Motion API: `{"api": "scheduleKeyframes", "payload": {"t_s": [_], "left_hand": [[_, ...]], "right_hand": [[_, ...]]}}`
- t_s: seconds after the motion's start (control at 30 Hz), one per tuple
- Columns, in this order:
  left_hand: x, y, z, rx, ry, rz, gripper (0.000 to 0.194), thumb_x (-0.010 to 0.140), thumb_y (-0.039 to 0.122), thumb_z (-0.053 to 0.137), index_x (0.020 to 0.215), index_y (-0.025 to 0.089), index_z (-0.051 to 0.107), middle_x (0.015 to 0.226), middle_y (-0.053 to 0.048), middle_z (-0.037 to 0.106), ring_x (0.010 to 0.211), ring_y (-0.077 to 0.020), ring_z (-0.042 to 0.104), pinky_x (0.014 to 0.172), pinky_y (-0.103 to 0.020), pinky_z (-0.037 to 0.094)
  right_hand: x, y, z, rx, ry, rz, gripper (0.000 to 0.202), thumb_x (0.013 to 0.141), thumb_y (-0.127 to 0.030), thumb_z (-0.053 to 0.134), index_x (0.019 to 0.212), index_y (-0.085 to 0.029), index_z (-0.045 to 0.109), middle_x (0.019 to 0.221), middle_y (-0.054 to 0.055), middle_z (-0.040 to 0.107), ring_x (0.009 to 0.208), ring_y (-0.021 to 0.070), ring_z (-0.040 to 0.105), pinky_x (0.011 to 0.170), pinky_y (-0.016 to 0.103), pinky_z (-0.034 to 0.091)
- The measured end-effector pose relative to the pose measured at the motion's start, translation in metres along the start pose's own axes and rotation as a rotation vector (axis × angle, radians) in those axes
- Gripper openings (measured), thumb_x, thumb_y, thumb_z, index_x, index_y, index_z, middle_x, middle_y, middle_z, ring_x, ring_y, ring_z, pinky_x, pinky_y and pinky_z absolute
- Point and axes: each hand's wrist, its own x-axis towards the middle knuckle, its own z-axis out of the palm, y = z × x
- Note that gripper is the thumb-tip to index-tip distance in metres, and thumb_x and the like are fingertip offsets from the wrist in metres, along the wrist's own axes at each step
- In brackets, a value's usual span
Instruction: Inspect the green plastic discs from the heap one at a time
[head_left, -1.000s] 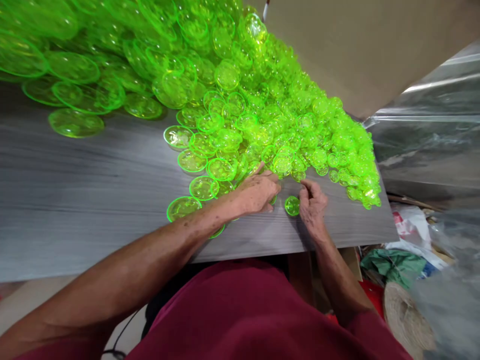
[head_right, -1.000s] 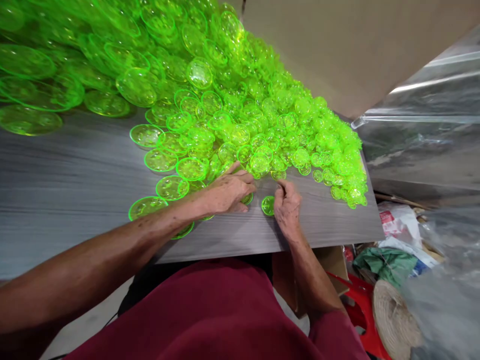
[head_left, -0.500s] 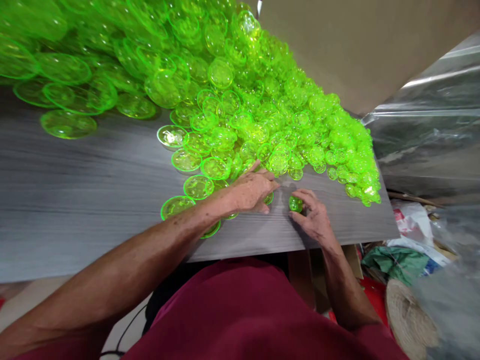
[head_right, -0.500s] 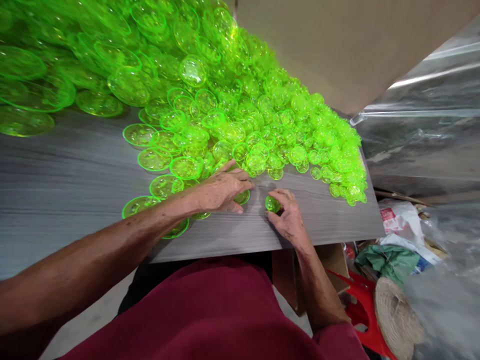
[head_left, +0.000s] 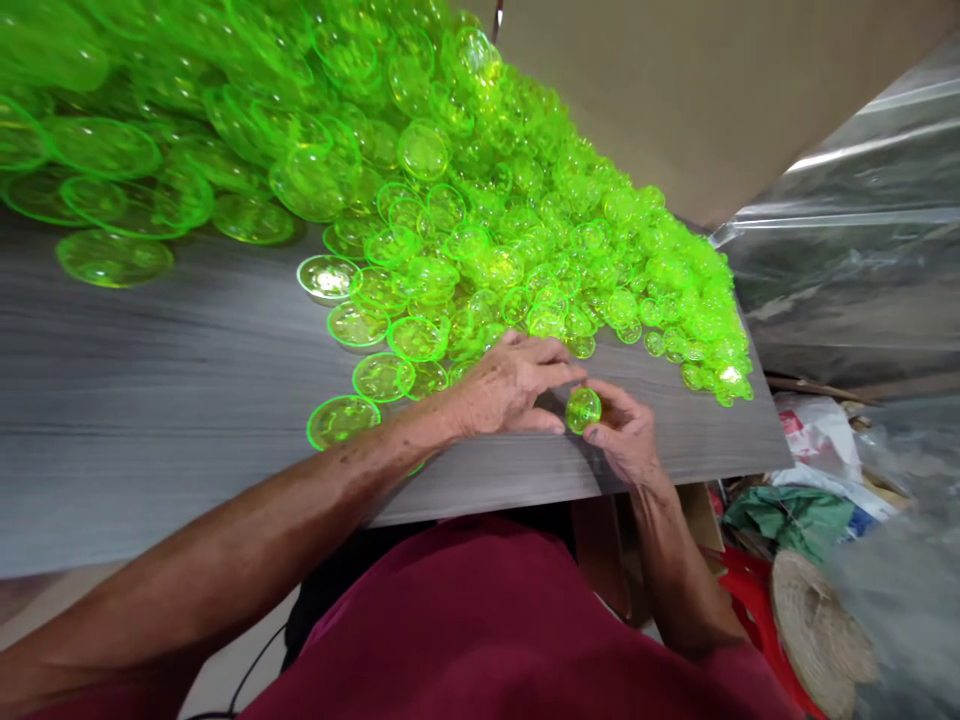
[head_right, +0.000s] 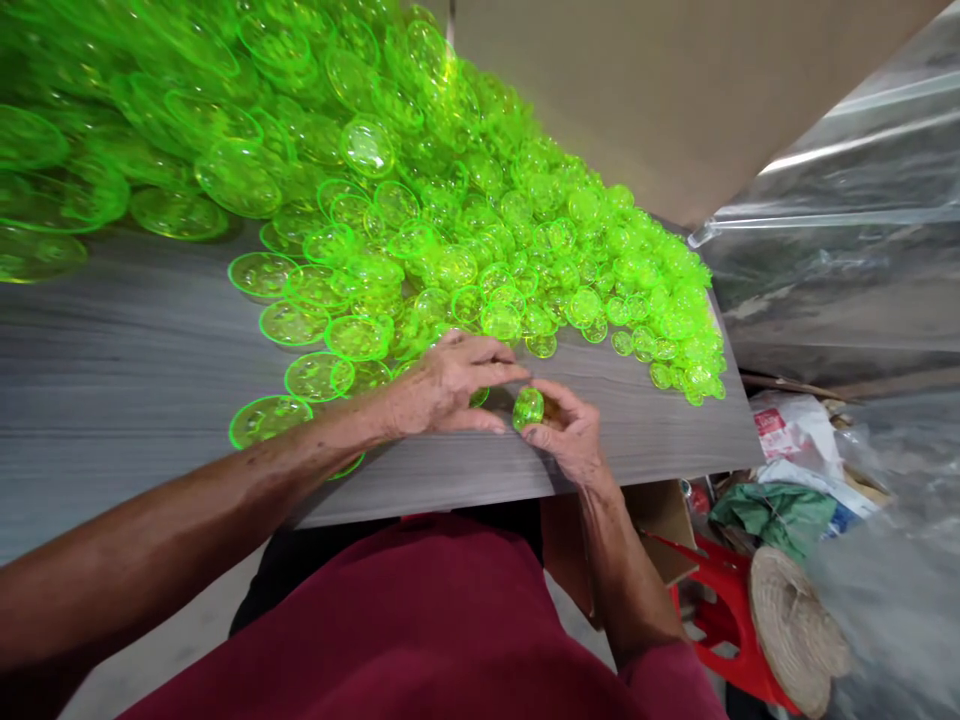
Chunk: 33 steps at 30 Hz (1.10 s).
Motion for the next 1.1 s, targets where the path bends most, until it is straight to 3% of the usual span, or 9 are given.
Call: {"api": "scheduleKeyframes", "payload": {"t_s": [0.17, 0.33, 0.43, 0.57, 0.73, 0.93, 1.1], "left_hand": [[-0.002, 0.005, 0.015, -0.247, 0.072, 0.078, 0.059, 0.088, 0.025, 0.077, 0.144, 0.025, 0.058, 0.133, -0.011, 0.064, 0.118, -0.0242, 0.065, 0.099, -0.040, 0.056], [-0.001, 0.002, 0.015, -0.287, 0.160, 0.052, 0.050, 0.090, 0.032, 0.075, 0.138, 0.021, 0.063, 0.129, -0.012, 0.068, 0.112, -0.0241, 0.069, 0.095, -0.041, 0.059], [-0.001, 0.001, 0.011, -0.317, 0.193, 0.043, 0.048, 0.089, 0.036, 0.077, 0.132, 0.017, 0.066, 0.123, -0.013, 0.070, 0.094, -0.0196, 0.071, 0.084, -0.036, 0.061], [-0.001, -0.001, 0.012, -0.393, 0.202, 0.062, 0.044, 0.086, 0.039, 0.080, 0.123, 0.016, 0.070, 0.113, -0.011, 0.072, 0.078, -0.0135, 0.068, 0.073, -0.030, 0.061], [-0.002, -0.001, 0.014, -0.434, 0.202, 0.058, 0.045, 0.084, 0.041, 0.082, 0.121, 0.018, 0.071, 0.112, -0.010, 0.073, 0.077, -0.0127, 0.067, 0.072, -0.030, 0.061], [-0.002, 0.002, 0.014, -0.422, 0.235, 0.077, 0.043, 0.087, 0.040, 0.080, 0.121, 0.017, 0.072, 0.109, -0.009, 0.073, 0.077, -0.0128, 0.068, 0.071, -0.029, 0.062], [-0.002, 0.001, 0.019, -0.349, 0.316, 0.190, 0.047, 0.090, 0.049, 0.074, 0.121, 0.014, 0.071, 0.104, -0.010, 0.073, 0.073, -0.0125, 0.068, 0.066, -0.027, 0.062]], "right_hand": [[0.001, 0.002, 0.016, -0.094, 0.083, -0.109, 0.059, 0.061, -0.061, 0.093, 0.104, -0.025, 0.075, 0.098, 0.005, 0.078, 0.089, 0.0226, 0.073, 0.082, 0.039, 0.062], [-0.004, -0.003, 0.022, -0.138, 0.070, -0.186, 0.059, 0.071, -0.056, 0.089, 0.120, -0.027, 0.073, 0.124, 0.009, 0.072, 0.108, 0.0259, 0.072, 0.091, 0.043, 0.062], [-0.004, -0.007, 0.023, -0.158, 0.025, -0.199, 0.055, 0.075, -0.053, 0.087, 0.122, -0.029, 0.073, 0.122, 0.008, 0.073, 0.109, 0.0260, 0.072, 0.092, 0.044, 0.063], [-0.004, -0.016, 0.020, -0.126, -0.029, -0.174, 0.051, 0.074, -0.050, 0.089, 0.120, -0.030, 0.076, 0.119, 0.006, 0.073, 0.105, 0.0244, 0.073, 0.090, 0.043, 0.063], [-0.004, -0.033, 0.015, -0.140, -0.131, -0.069, 0.048, 0.076, -0.046, 0.089, 0.120, -0.032, 0.077, 0.120, 0.007, 0.074, 0.111, 0.0268, 0.072, 0.095, 0.048, 0.062], [-0.003, -0.040, 0.013, -0.203, -0.098, -0.081, 0.047, 0.071, -0.042, 0.093, 0.115, -0.036, 0.078, 0.114, 0.004, 0.074, 0.101, 0.0233, 0.073, 0.088, 0.043, 0.064], [0.000, -0.037, 0.017, -0.037, -0.088, -0.014, 0.050, 0.061, -0.036, 0.099, 0.107, -0.031, 0.081, 0.113, 0.004, 0.076, 0.100, 0.0238, 0.075, 0.086, 0.041, 0.065]]}}
